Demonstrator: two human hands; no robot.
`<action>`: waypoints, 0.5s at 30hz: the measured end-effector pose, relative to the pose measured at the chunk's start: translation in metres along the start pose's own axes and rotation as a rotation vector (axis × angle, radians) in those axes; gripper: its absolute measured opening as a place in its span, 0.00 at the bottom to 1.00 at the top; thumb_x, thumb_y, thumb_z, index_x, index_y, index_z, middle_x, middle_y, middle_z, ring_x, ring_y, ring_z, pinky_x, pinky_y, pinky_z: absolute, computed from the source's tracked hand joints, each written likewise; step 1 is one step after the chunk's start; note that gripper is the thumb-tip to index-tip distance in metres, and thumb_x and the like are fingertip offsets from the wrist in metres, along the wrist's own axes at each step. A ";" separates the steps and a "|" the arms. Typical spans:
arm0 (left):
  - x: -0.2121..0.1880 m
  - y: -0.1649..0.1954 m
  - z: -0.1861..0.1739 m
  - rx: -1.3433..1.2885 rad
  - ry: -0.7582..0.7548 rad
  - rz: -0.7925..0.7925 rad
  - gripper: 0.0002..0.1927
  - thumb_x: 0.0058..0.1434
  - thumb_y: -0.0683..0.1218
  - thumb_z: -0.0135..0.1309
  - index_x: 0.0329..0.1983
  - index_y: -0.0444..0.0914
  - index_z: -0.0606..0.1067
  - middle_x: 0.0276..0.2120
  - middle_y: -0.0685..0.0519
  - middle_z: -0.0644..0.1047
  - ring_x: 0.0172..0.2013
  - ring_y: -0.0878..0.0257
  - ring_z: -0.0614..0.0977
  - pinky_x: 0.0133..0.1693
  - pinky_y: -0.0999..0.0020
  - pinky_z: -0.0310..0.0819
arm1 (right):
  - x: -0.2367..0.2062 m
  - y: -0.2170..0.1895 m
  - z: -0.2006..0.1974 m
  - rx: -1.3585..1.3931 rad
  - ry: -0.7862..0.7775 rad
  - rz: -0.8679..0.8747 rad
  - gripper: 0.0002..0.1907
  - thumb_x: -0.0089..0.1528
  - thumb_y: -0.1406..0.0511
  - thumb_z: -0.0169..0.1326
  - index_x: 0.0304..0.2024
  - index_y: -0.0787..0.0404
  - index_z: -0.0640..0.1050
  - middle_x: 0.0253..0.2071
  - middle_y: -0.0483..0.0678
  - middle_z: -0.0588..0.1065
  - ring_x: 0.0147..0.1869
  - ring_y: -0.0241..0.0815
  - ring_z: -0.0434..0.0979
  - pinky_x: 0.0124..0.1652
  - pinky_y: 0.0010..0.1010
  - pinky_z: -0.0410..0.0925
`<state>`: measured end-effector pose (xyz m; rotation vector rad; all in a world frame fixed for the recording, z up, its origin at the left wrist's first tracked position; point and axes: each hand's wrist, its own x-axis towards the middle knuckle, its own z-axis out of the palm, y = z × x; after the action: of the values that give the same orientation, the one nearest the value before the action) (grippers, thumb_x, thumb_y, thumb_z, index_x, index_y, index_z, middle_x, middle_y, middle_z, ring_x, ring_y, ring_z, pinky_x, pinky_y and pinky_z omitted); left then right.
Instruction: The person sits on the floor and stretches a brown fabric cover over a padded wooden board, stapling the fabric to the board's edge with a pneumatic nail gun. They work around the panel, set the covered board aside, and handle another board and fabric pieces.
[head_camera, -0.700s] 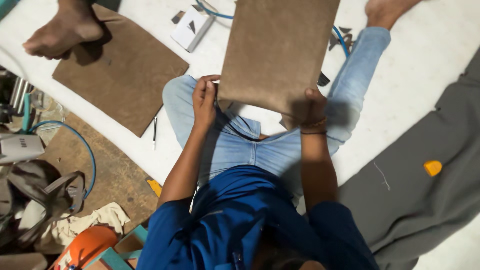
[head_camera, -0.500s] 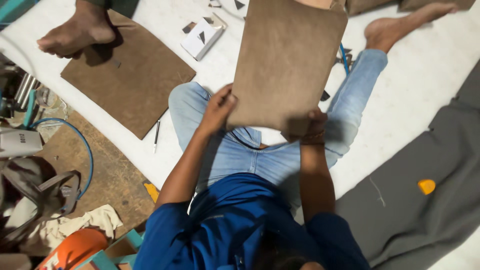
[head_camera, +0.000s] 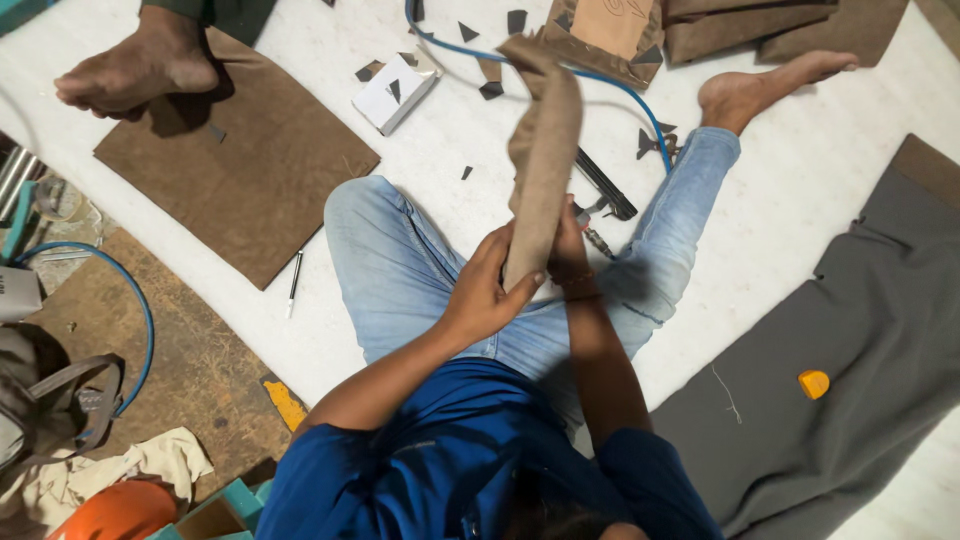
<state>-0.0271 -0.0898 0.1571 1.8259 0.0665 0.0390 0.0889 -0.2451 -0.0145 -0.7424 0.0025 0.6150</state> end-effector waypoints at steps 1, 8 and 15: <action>0.001 0.000 0.003 0.004 0.001 -0.035 0.40 0.61 0.50 0.60 0.72 0.29 0.61 0.62 0.36 0.71 0.58 0.47 0.80 0.55 0.62 0.77 | 0.001 -0.001 0.002 -0.045 0.016 -0.008 0.32 0.77 0.48 0.32 0.72 0.66 0.61 0.65 0.57 0.68 0.67 0.51 0.67 0.68 0.43 0.59; 0.038 -0.043 -0.037 0.542 0.262 0.231 0.40 0.69 0.58 0.53 0.78 0.36 0.58 0.76 0.29 0.46 0.73 0.26 0.52 0.72 0.49 0.51 | -0.008 -0.081 0.002 -0.688 -0.093 0.118 0.34 0.75 0.48 0.34 0.72 0.67 0.63 0.69 0.55 0.67 0.70 0.44 0.67 0.68 0.35 0.60; -0.001 -0.171 -0.010 -0.983 0.022 -0.281 0.40 0.75 0.66 0.36 0.77 0.33 0.59 0.74 0.34 0.59 0.68 0.43 0.67 0.68 0.51 0.58 | -0.049 -0.093 0.016 -0.497 0.142 0.186 0.38 0.70 0.43 0.31 0.68 0.64 0.67 0.59 0.50 0.74 0.59 0.45 0.77 0.49 0.38 0.76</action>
<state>-0.0327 -0.0368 -0.0055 0.8234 0.2682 -0.0942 0.0944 -0.3138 0.0665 -1.2763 0.0516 0.7495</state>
